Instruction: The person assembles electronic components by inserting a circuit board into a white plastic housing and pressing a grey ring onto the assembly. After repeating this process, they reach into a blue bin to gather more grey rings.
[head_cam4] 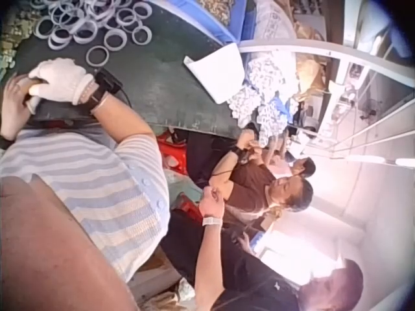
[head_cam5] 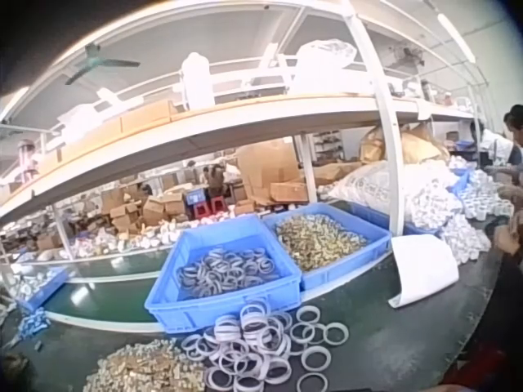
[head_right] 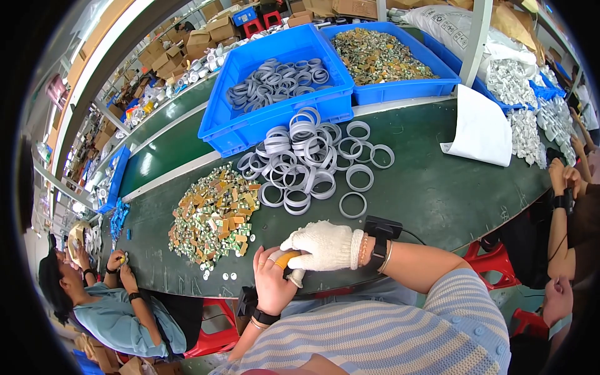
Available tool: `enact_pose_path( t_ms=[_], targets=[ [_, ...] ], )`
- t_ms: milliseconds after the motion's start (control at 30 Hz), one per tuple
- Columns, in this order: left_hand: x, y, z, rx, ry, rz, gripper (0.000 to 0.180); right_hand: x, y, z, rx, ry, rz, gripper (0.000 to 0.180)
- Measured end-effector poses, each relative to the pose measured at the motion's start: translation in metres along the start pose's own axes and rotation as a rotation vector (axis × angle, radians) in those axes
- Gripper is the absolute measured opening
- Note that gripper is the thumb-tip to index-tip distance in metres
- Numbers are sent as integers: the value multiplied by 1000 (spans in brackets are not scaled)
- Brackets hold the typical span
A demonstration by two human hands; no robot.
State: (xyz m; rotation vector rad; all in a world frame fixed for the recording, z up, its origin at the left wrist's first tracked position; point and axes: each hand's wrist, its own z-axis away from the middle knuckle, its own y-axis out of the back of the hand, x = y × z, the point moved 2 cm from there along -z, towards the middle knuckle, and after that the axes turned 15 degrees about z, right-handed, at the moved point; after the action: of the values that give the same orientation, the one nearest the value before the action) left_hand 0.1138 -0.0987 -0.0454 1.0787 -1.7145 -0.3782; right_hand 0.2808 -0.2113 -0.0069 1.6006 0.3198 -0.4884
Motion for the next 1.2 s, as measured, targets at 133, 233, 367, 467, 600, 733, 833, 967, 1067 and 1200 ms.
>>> enact_pose_path(
  t_ms=[133, 233, 367, 467, 600, 733, 833, 967, 1067, 1200],
  targets=[
    [1, 0, 0, 5, -4, 4, 30, 1, -1, 1, 22, 13, 4, 46],
    [0, 0, 0, 2, -1, 1, 30, 0, 1, 0, 7, 15, -14, 47],
    [1, 0, -1, -1, -1, 3, 30, 1, -1, 1, 38, 33, -4, 47],
    [0, 0, -1, 1, -1, 1, 30, 0, 0, 0, 10, 23, -15, 47],
    [0, 0, -1, -5, -1, 3, 30, 0, 1, 0, 15, 12, -2, 47],
    [1, 0, -1, -3, -3, 7, 30, 0, 0, 0, 15, 9, 6, 47],
    [1, 1, 0, -3, 1, 4, 30, -2, 3, 0, -15, -3, -2, 47],
    [1, 0, -1, 1, -3, -1, 30, 0, -1, 1, 34, 22, 2, 46],
    [0, 0, 0, 0, 0, -4, 30, 0, 0, 0, 5, 9, 3, 46],
    [1, 0, -1, 6, -3, 2, 30, 0, 0, 0, 17, 15, 0, 46]
  ],
)
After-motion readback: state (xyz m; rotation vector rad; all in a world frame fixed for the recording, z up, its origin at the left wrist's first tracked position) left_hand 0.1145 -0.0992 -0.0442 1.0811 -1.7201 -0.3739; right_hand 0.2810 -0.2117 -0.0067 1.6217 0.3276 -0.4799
